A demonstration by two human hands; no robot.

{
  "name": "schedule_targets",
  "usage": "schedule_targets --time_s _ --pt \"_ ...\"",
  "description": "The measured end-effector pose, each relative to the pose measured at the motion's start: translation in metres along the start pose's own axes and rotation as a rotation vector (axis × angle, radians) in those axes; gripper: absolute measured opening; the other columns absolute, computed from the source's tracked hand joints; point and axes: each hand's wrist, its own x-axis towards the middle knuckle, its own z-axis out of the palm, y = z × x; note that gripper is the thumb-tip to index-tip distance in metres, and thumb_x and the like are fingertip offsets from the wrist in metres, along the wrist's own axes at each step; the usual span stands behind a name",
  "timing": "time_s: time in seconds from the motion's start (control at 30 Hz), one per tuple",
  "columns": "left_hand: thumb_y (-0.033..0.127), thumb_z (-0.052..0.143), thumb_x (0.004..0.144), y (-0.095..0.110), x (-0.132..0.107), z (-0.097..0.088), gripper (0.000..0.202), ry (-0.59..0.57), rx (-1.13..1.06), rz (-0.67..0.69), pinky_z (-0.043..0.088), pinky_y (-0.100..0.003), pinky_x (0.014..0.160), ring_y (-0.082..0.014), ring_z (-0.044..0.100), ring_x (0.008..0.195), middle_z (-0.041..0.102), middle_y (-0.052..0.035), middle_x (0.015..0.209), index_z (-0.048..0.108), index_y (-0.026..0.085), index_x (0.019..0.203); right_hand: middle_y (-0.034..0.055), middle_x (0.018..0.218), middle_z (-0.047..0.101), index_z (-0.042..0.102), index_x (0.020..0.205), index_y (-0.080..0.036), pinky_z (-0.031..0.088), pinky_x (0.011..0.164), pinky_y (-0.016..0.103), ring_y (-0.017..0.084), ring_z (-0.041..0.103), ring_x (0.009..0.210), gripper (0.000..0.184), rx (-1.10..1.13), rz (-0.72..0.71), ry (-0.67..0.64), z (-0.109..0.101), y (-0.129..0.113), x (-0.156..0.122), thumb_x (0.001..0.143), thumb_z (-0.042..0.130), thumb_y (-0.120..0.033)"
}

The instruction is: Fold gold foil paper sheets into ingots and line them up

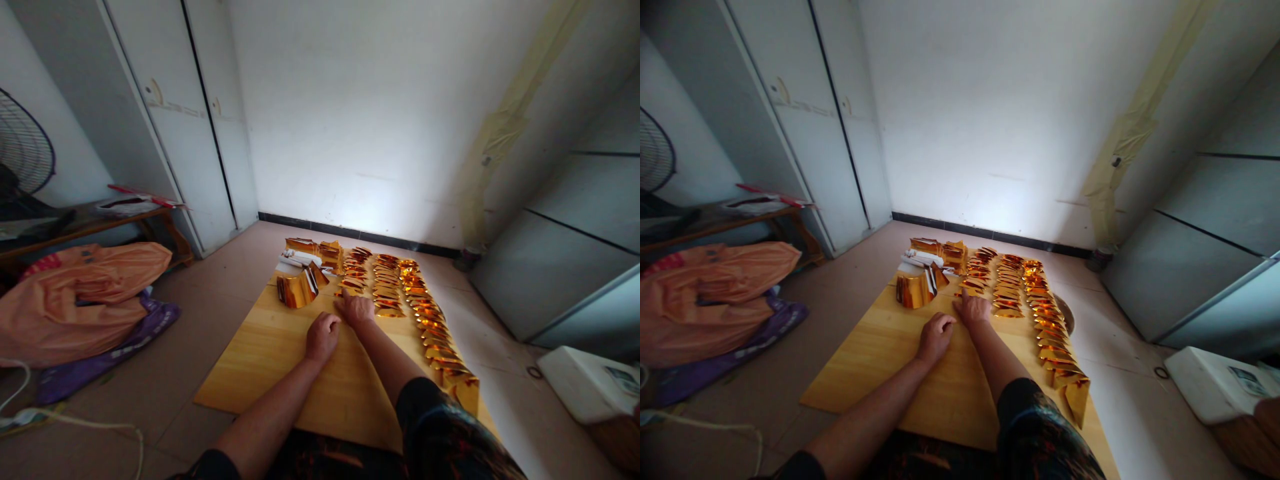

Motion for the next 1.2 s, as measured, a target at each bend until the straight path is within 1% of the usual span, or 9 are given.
schedule_targets --time_s 0.2,0.4,0.63,0.73,0.83,0.93,1.03,1.1,1.2 --pt "0.004 0.049 0.076 0.001 0.000 0.000 0.020 -0.002 0.005 -0.003 0.045 -0.024 0.077 -0.0133 0.059 0.079 0.063 -0.0012 0.080 0.064 0.018 0.077 0.0125 0.088 0.070 0.051 0.128 -0.025 0.042 0.065 0.030 0.025 0.067 0.084 0.052 0.024 0.020 -0.018 0.002 -0.001 0.002 0.090 0.036 -0.057" --pt "0.004 0.050 0.076 0.000 -0.001 0.001 0.019 0.010 0.008 0.016 0.046 -0.024 0.076 -0.0134 0.059 0.079 0.063 -0.0018 0.080 0.064 0.017 0.076 0.0114 0.088 0.070 0.052 0.126 -0.025 0.042 0.065 0.030 0.025 0.067 0.083 0.049 0.015 0.023 -0.029 -0.003 -0.003 -0.001 0.090 0.037 -0.056" --pt "0.002 0.049 0.075 -0.003 0.000 0.003 0.022 0.024 0.016 0.030 0.046 -0.024 0.077 -0.0126 0.059 0.080 0.064 -0.0013 0.080 0.065 0.017 0.076 0.0132 0.096 0.068 0.032 0.144 -0.026 0.045 0.067 0.033 0.024 0.066 0.082 0.061 0.031 -0.004 0.005 0.004 0.003 -0.009 0.091 0.036 -0.056" --pt "0.002 0.049 0.075 -0.006 -0.001 0.005 0.022 0.045 0.002 0.055 0.047 -0.023 0.076 -0.0122 0.060 0.079 0.064 -0.0013 0.080 0.065 0.017 0.077 0.0125 0.098 0.066 0.032 0.143 -0.025 0.045 0.069 0.033 0.024 0.065 0.083 0.058 0.041 -0.008 0.047 0.007 0.011 -0.017 0.092 0.035 -0.052" --pt "0.000 0.048 0.074 -0.007 0.001 0.006 0.025 0.077 0.017 0.109 0.049 -0.025 0.079 -0.0139 0.060 0.083 0.064 -0.0025 0.083 0.065 0.017 0.082 0.0121 0.104 0.063 0.040 0.137 -0.023 0.044 0.070 0.031 0.023 0.060 0.090 0.047 0.039 -0.002 0.152 0.008 0.022 -0.025 0.095 0.033 -0.042" --pt "-0.002 0.048 0.070 -0.006 0.010 0.007 0.034 0.087 0.083 0.190 0.048 -0.032 0.090 -0.0180 0.058 0.096 0.066 -0.0051 0.094 0.066 0.017 0.093 0.0119 0.109 0.059 0.047 0.129 -0.024 0.042 0.073 0.030 0.023 0.054 0.099 0.039 0.030 -0.022 0.206 0.008 0.028 -0.028 0.096 0.033 -0.036" --pt "-0.003 0.048 0.069 -0.006 0.029 0.011 0.048 0.060 0.144 0.225 0.043 -0.037 0.100 -0.0201 0.054 0.110 0.064 -0.0069 0.113 0.063 0.018 0.109 0.0106 0.113 0.056 0.052 0.123 -0.026 0.040 0.077 0.032 0.023 0.049 0.102 0.034 0.028 -0.022 0.204 0.010 0.029 -0.025 0.095 0.033 -0.034" --pt "-0.002 0.050 0.069 -0.007 0.044 0.015 0.055 0.017 0.194 0.219 0.039 -0.039 0.106 -0.0220 0.049 0.119 0.058 -0.0083 0.126 0.058 0.017 0.120 0.0098 0.114 0.055 0.054 0.118 -0.026 0.039 0.078 0.034 0.023 0.049 0.102 0.032 0.036 -0.011 0.197 0.013 0.027 -0.021 0.095 0.034 -0.035" --pt "0.002 0.052 0.073 -0.009 0.062 0.023 0.052 -0.063 0.251 0.136 0.036 -0.040 0.109 -0.0234 0.046 0.125 0.054 -0.0109 0.131 0.055 0.015 0.124 0.0090 0.112 0.056 0.057 0.112 -0.025 0.038 0.078 0.033 0.023 0.049 0.101 0.030 0.051 -0.013 0.201 0.019 0.026 -0.017 0.094 0.036 -0.036"
